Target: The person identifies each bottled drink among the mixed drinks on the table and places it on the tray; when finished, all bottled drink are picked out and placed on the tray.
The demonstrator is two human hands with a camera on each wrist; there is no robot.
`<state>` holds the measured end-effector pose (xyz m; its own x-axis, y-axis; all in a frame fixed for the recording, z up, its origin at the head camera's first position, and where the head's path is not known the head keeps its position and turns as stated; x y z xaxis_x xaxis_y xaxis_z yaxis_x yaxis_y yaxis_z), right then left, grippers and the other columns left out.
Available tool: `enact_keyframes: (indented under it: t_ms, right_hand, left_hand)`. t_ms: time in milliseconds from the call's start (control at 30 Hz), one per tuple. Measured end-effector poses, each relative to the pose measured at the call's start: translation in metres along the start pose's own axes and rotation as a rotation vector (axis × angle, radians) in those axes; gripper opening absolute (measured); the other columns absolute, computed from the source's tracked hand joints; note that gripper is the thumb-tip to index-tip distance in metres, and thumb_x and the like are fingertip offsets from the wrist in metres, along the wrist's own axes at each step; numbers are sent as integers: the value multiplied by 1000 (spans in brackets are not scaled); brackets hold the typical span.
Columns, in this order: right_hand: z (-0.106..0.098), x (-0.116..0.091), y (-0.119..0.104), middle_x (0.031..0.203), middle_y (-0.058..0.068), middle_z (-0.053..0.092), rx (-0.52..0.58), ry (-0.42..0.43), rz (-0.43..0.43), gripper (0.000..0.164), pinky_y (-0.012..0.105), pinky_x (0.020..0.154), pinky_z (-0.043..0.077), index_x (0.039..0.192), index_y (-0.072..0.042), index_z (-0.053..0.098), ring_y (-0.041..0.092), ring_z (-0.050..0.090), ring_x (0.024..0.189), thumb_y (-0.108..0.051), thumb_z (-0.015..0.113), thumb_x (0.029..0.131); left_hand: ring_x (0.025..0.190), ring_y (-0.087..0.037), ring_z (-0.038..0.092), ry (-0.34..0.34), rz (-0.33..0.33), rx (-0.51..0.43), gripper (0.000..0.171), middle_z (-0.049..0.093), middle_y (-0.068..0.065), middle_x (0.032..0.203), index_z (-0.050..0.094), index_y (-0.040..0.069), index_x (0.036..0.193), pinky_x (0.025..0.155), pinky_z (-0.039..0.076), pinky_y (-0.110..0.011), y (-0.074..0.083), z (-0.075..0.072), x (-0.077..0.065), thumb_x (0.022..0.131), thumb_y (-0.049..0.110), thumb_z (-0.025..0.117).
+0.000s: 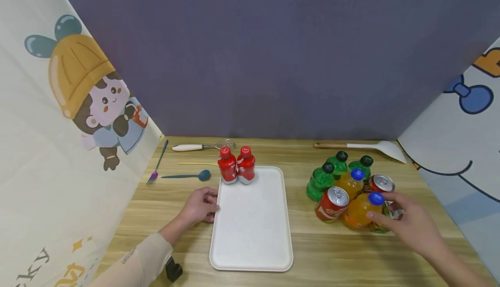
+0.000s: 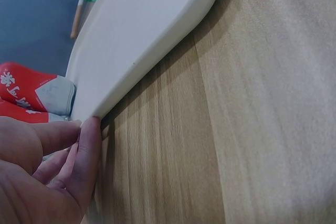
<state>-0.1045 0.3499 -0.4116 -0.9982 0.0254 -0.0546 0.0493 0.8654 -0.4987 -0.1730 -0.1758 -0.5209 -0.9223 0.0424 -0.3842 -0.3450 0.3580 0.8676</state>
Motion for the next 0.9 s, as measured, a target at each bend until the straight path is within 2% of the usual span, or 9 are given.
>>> enact_keyframes:
  t_ms: [300, 533, 733, 900]
  right_hand:
    - [8, -11, -6, 117, 29, 67, 4, 67, -25, 77, 21, 56, 52, 132, 7, 58, 28, 65, 87, -48, 83, 84]
    - [19, -17, -9, 113, 26, 69, 47, 87, 20, 77, 18, 58, 54, 131, 7, 56, 21, 64, 82, -46, 85, 82]
    - [26, -22, -11, 117, 29, 67, 84, 117, 11, 79, 17, 59, 55, 133, 6, 54, 27, 67, 86, -42, 87, 81]
    - [32, -25, -12, 121, 31, 64, 118, 158, -15, 74, 18, 62, 59, 131, 5, 53, 40, 68, 97, -35, 89, 80]
  left_hand:
    - [72, -22, 66, 1, 3, -14, 51, 62, -16, 102, 58, -1, 134, 59, 66, -39, 0, -1, 2, 85, -10, 72]
    - [71, -23, 66, 1, -3, -11, 51, 62, -15, 102, 59, 0, 133, 60, 66, -39, 1, -1, 2, 85, -10, 73]
    - [72, -23, 66, -2, -1, -8, 50, 62, -16, 102, 58, -1, 133, 60, 66, -39, 0, -1, 2, 86, -10, 72]
    - [71, -23, 66, -6, 5, -14, 50, 62, -16, 102, 58, -1, 133, 59, 66, -40, -2, 0, 2, 86, -10, 72]
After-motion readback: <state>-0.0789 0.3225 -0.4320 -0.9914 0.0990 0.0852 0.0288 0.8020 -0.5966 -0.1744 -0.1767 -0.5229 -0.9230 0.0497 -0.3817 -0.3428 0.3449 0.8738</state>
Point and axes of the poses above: each hand's wrist, its own x-axis towards the middle knuckle, its own z-axis out of the palm, y = z × x, the point moved 3 cm from there along x, towards the middle knuckle
